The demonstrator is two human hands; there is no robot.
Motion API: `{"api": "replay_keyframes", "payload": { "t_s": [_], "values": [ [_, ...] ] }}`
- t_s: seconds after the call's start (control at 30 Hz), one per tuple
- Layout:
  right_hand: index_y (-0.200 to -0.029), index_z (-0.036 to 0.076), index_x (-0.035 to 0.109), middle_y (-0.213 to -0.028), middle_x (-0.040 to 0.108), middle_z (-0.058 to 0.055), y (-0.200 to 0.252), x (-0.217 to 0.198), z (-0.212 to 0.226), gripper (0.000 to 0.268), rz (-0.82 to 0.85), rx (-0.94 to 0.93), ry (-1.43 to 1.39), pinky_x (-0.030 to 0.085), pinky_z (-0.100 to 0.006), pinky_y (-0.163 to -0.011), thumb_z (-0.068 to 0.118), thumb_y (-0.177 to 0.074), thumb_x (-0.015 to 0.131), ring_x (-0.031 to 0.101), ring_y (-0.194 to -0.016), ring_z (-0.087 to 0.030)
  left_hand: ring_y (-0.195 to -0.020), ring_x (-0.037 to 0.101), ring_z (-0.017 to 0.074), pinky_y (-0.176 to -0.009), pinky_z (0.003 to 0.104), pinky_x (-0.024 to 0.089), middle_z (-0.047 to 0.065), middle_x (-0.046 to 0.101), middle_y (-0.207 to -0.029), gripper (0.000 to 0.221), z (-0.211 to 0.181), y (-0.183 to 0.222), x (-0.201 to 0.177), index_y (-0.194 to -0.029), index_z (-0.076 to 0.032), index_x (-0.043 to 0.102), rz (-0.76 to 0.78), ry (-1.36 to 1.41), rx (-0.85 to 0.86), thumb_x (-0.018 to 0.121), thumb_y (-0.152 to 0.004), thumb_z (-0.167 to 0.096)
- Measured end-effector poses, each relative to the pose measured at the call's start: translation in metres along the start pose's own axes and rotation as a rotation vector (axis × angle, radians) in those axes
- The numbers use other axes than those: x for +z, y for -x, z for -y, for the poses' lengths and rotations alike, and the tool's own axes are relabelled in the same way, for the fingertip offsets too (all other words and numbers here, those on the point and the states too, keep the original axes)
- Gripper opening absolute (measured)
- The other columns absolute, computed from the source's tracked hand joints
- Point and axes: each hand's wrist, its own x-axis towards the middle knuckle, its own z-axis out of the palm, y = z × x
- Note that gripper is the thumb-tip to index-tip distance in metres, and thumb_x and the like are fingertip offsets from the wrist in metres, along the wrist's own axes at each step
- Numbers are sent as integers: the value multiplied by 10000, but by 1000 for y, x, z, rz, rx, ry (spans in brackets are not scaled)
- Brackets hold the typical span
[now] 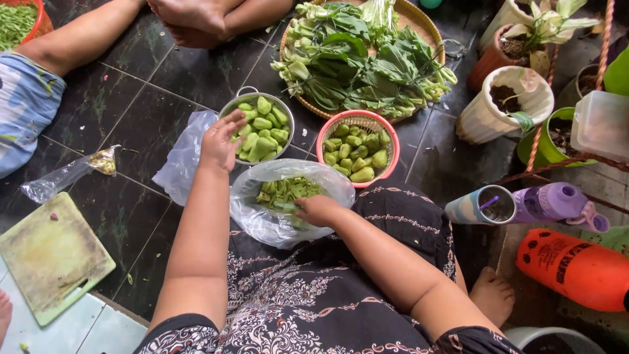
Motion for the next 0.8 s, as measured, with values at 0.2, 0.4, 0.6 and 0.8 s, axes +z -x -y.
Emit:
{"api": "replay_keyframes", "payload": {
  "t_s": [0.2,0.4,0.6,0.8],
  "values": [
    [-1432,136,460,-1108,673,-340,32,-36,12,517,-82,55,-73,492,-612,-988,432,-1011,499,643,-1110,-519,-1223,652,325,-998,573,504,199,685,-1292,632,-33,85,26,-1641,-208,281,234,172,-176,361,-1075,-476],
    [-1416,212,391,-1098,670,-338,47,-52,22,426,-250,-14,-250,480,-643,-975,372,-1027,463,626,-1077,-559,-1511,387,411,-1121,725,195,239,555,-1507,787,-10,138,6,-1632,-416,-116,260,24,-161,175,-986,-757],
    [-1495,257,308,-1091,682,-320,64,-50,63,518,-352,-14,-273,499,-645,-937,317,-1017,499,639,-1059,-546,-1528,260,482,-1092,814,39,286,548,-1476,778,-11,166,27,-1620,-439,-140,252,-42,-245,165,-979,-758],
    [-1535,181,281,-1156,667,-256,53,-46,48,557,-390,144,38,530,-617,-920,264,-1019,475,678,-1031,-497,-1535,238,498,-1062,842,8,260,437,-1585,806,-2,166,17,-1599,-464,-147,247,60,-310,180,-943,-801]
  ]
}}
